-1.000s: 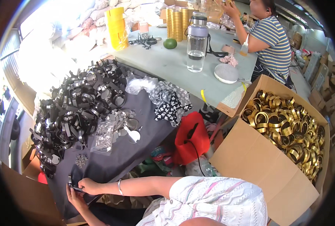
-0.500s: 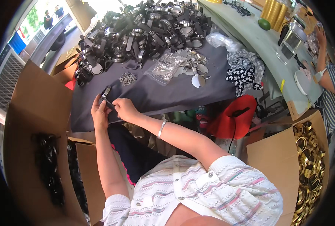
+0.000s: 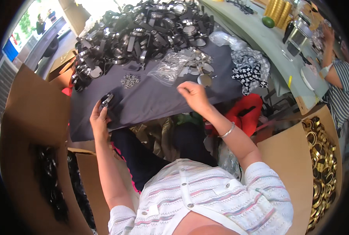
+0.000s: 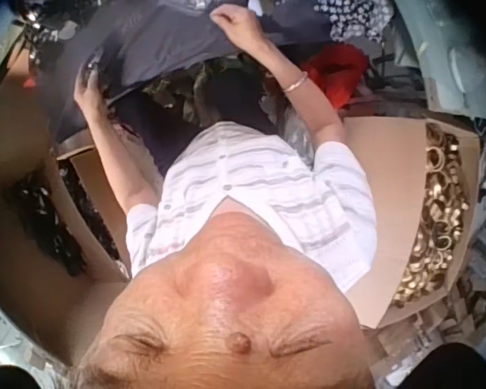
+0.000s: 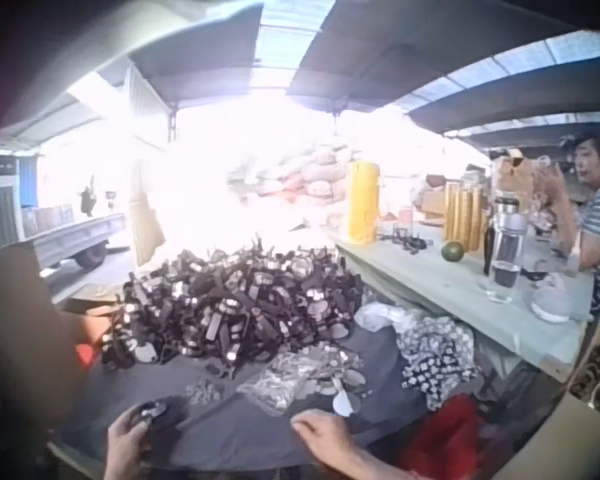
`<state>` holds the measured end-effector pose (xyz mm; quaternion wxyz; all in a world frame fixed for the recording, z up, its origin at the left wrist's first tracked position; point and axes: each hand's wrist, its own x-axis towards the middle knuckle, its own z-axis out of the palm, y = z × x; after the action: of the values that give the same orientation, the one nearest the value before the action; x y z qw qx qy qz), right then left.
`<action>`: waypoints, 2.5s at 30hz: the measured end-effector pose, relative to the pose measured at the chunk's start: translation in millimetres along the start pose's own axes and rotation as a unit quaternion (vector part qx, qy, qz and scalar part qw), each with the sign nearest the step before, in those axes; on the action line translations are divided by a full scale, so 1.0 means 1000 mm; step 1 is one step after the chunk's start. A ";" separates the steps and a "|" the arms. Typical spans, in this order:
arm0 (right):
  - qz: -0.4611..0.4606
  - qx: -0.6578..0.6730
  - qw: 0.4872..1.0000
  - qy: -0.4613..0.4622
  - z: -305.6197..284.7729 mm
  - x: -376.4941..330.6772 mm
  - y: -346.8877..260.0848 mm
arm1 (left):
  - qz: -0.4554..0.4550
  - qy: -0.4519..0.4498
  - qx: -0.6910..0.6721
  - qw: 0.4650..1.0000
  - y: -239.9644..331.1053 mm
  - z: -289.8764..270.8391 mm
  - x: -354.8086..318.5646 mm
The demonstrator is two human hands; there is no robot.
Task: The person assembles metal clamp fixtures by inserting small circular plates into clamp brackets and attaching fasteners to them by hand.
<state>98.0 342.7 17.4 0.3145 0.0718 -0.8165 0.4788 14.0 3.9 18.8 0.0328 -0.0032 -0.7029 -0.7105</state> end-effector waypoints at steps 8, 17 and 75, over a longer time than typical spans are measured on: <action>0.025 -0.213 0.973 0.088 -0.084 0.020 0.053 | 0.008 -0.051 -0.031 0.998 0.000 -0.005 -0.004; 0.128 -0.508 0.850 -0.055 -0.038 0.054 0.034 | 0.011 -0.055 -0.038 0.998 -0.001 -0.003 -0.007; -0.241 -0.319 0.913 -0.078 0.097 -0.023 -0.022 | 0.034 -0.095 -0.062 0.993 -0.013 -0.019 -0.006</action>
<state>82.2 246.6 -13.5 0.3617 0.1999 -0.9056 0.0953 20.4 -14.8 5.1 -0.0106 -0.0967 -0.6571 -0.7475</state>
